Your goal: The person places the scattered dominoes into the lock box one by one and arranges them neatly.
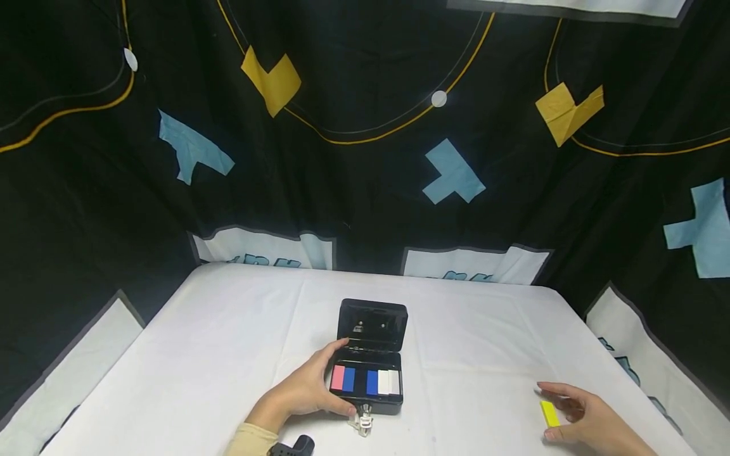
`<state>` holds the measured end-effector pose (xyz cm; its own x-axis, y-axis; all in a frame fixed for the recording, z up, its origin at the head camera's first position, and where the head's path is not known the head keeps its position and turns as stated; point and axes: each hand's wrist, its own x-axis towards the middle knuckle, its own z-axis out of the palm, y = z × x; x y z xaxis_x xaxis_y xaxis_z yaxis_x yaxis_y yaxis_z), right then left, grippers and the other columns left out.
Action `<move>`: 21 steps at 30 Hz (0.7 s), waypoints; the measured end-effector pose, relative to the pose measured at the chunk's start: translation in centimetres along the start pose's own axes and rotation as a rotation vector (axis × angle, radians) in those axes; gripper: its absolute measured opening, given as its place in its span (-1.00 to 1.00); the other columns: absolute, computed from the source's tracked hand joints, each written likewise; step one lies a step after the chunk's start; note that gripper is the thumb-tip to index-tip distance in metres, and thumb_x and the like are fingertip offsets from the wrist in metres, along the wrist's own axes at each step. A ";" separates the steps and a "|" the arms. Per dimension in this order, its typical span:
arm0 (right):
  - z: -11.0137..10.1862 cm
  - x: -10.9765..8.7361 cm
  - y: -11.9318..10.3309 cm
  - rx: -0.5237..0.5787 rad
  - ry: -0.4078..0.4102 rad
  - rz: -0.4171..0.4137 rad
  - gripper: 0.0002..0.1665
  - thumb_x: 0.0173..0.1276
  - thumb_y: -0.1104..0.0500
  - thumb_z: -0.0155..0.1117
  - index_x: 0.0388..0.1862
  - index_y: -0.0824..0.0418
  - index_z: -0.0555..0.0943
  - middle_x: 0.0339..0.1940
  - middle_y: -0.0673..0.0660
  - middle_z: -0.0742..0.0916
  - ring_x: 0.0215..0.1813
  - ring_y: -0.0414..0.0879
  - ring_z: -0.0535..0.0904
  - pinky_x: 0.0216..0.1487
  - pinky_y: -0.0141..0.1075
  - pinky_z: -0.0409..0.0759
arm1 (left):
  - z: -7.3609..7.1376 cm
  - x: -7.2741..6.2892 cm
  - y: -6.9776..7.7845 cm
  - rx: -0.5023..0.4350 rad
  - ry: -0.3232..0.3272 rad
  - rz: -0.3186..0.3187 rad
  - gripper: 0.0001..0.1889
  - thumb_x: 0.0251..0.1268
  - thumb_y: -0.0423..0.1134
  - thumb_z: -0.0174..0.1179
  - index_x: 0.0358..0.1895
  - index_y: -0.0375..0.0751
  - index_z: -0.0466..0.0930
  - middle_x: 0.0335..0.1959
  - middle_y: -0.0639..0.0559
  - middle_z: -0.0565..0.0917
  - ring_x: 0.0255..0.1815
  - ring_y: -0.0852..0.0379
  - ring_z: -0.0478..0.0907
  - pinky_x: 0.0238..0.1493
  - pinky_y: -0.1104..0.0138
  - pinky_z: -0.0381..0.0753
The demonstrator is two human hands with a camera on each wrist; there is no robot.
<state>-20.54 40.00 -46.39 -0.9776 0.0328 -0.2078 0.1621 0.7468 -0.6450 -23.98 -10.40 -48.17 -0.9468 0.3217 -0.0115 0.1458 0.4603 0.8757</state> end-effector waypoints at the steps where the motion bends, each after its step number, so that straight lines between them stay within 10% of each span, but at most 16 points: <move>1: 0.0 0.0 0.1 0.005 -0.004 0.004 0.13 -0.16 -0.06 0.73 0.38 0.35 0.46 0.30 0.41 0.57 0.25 0.35 0.51 0.14 0.04 0.60 | 0.0 0.0 0.0 0.002 0.001 0.001 0.34 -0.49 -0.01 0.74 0.58 0.06 0.14 0.51 -0.26 0.24 0.50 -0.37 0.14 0.33 -0.41 0.09; 21: 0.7 0.3 -0.7 -0.004 0.054 0.055 -0.09 -0.20 0.04 0.73 0.16 0.41 0.63 0.14 0.39 0.66 -0.02 0.12 0.64 0.02 -0.10 0.69 | 0.0 -0.1 0.1 -0.009 -0.002 0.011 0.34 -0.49 -0.03 0.74 0.58 0.02 0.13 0.51 -0.28 0.23 0.50 -0.38 0.13 0.34 -0.41 0.07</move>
<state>-20.86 39.01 -46.52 -0.9732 0.1092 -0.2025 0.2149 0.7457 -0.6306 -23.87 -10.40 -48.08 -0.9446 0.3283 -0.0023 0.1541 0.4495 0.8799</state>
